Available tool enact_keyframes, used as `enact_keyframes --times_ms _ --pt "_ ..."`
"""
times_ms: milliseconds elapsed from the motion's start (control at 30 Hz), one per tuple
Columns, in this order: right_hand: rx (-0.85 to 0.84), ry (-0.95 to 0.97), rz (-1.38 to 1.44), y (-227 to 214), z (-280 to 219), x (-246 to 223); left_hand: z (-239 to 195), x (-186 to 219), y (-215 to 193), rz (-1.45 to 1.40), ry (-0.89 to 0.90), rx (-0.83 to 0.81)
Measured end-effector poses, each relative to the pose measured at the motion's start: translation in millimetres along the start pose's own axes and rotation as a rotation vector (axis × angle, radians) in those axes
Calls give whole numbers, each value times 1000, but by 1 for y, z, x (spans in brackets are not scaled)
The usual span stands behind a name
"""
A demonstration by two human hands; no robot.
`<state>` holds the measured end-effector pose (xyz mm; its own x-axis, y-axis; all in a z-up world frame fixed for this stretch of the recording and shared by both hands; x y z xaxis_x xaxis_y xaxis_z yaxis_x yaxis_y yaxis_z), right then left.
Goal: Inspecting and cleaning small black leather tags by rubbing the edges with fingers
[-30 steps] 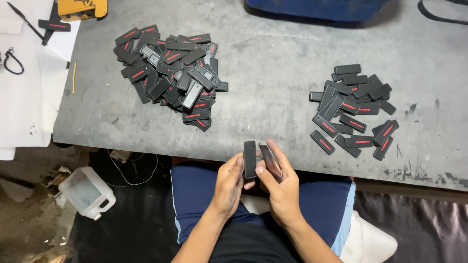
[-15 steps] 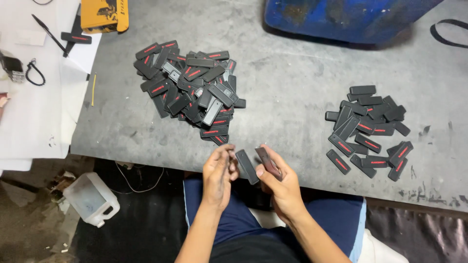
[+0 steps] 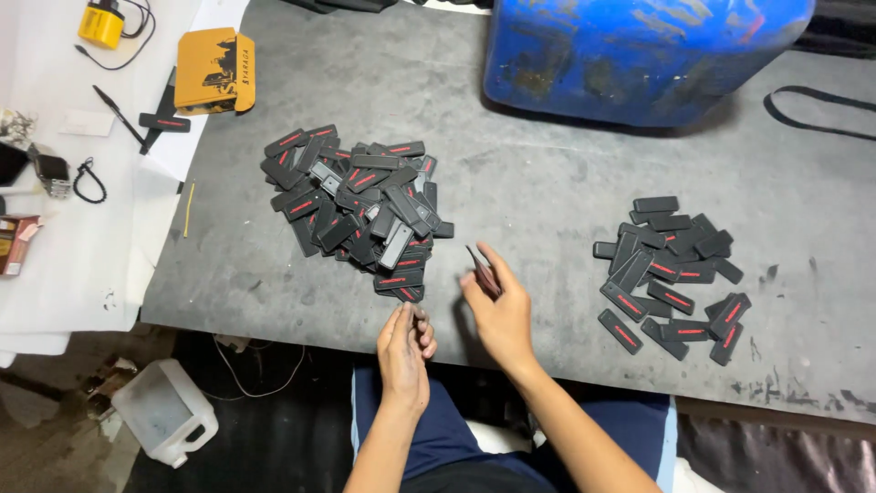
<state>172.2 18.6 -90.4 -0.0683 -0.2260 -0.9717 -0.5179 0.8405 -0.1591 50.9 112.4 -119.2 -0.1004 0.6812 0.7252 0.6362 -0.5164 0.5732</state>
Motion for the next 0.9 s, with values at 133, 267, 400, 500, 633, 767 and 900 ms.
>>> enact_keyframes --times_ms 133,267,400,500,633,767,900 --pt "107 5 70 -69 -38 24 -2 -20 15 32 -56 -66" --pt "401 -163 -628 -142 -66 44 -11 -40 36 102 -89 -147" --pt "498 -125 -986 -177 -89 74 -22 -56 52 179 -99 -214" --pt "514 -136 -1019 -181 -100 84 -29 -64 61 215 -89 -220" --pt "563 -160 -991 -182 -98 96 -35 -68 72 238 -75 -234" --pt "487 -47 -305 -173 -98 85 -34 -72 81 288 -52 -291" --pt "254 196 569 -133 -119 52 -36 -64 100 469 57 -432"
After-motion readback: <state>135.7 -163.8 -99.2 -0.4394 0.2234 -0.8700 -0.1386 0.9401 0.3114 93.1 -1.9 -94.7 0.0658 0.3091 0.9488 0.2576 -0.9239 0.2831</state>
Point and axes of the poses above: each hand's wrist, its own z-axis towards the middle knuckle, its own y-axis out of the palm, x = y × z, the point moved 3 cm from there along z, towards the middle knuckle, and after that the axes turned 13 degrees about -x, right-handed, at the moved point
